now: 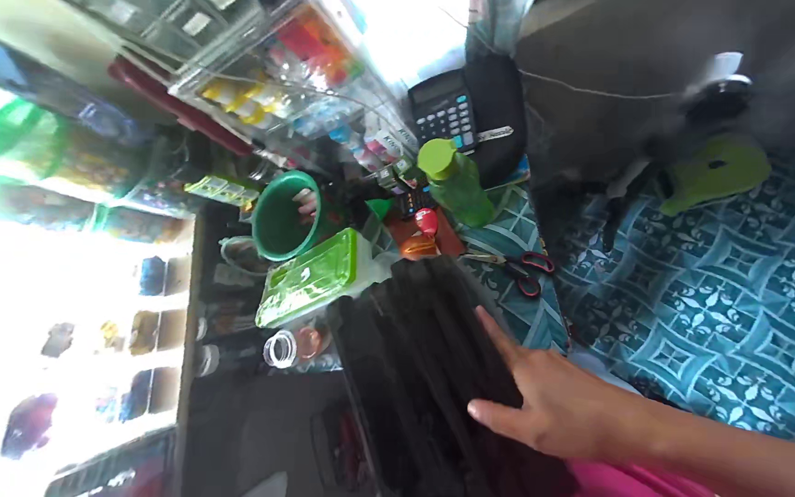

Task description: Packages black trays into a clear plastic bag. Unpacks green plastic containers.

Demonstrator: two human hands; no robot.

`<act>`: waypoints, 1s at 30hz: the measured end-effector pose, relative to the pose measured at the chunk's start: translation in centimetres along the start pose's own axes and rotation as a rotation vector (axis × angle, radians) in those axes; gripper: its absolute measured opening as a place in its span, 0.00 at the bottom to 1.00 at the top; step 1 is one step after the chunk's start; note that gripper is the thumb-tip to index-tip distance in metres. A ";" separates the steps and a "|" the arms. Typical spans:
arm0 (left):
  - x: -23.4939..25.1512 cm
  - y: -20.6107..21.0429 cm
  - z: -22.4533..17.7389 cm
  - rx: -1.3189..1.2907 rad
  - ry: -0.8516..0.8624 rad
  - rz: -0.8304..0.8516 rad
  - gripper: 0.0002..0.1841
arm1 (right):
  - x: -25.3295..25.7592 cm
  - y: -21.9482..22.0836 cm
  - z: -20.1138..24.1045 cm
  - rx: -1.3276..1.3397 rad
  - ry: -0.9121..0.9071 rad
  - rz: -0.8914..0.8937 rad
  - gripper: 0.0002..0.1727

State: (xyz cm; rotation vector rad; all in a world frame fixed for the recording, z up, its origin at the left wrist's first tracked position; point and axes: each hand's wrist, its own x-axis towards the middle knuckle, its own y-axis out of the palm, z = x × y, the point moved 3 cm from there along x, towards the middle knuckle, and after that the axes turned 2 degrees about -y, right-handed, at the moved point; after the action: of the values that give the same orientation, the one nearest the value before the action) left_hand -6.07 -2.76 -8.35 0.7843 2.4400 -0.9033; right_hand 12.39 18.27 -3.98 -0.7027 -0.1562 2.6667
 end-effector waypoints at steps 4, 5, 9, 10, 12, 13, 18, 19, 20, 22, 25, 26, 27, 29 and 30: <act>7.8 -2.8 -0.6 0.078 0.389 0.117 0.18 | 0.1 -0.2 -0.2 -0.033 -0.009 -0.070 0.58; 8.2 -2.4 -3.0 0.115 0.441 0.094 0.22 | 0.0 -0.1 -0.3 -0.032 -0.019 -0.075 0.58; 3.9 -1.4 -8.3 -0.274 0.527 0.476 0.54 | -0.5 0.2 -1.2 0.086 -0.117 -0.029 0.57; 2.5 -1.1 -8.6 -0.261 0.594 0.516 0.58 | -0.7 0.2 -1.6 0.132 -0.144 -0.005 0.55; 0.9 -0.4 -8.3 -0.136 0.730 0.467 0.59 | -0.9 0.2 -2.7 0.213 -0.203 0.018 0.51; 0.3 0.0 -8.2 -0.062 0.757 0.382 0.62 | -0.9 0.3 -3.2 0.258 -0.227 0.022 0.51; -0.3 1.4 -8.2 0.049 0.730 0.184 0.61 | -1.0 0.8 -3.5 0.392 -0.159 -0.020 0.62; -0.2 1.2 -8.2 0.035 0.756 0.190 0.59 | -1.0 0.7 -3.5 0.403 -0.158 -0.028 0.62; 0.0 1.1 -8.2 0.025 0.773 0.197 0.57 | -1.1 0.7 -3.6 0.407 -0.157 -0.034 0.61; 0.2 0.8 -8.2 0.020 0.785 0.196 0.56 | -1.2 0.6 -3.6 0.409 -0.150 -0.047 0.60; 0.5 0.6 -8.1 0.057 0.861 0.114 0.52 | -1.4 0.6 -3.4 0.398 -0.134 -0.093 0.60; 0.4 0.7 -8.1 0.106 0.944 0.058 0.48 | -1.5 0.5 -3.4 0.394 -0.135 -0.101 0.59; 0.3 0.9 -8.2 0.187 1.055 0.009 0.43 | -1.6 0.4 -3.3 0.388 -0.136 -0.106 0.58; -0.5 1.4 -8.7 0.410 1.287 -0.048 0.30 | -1.5 0.4 -3.4 0.396 -0.168 -0.085 0.57; -1.1 1.8 -9.1 0.532 1.394 -0.012 0.26 | -1.4 0.3 -3.5 0.408 -0.197 -0.059 0.56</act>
State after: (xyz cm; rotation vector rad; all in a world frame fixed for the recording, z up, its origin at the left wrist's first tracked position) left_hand -5.83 4.27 -2.21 2.1488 3.2807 -1.2787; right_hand 15.10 17.47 -6.45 -0.3010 0.3040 2.5878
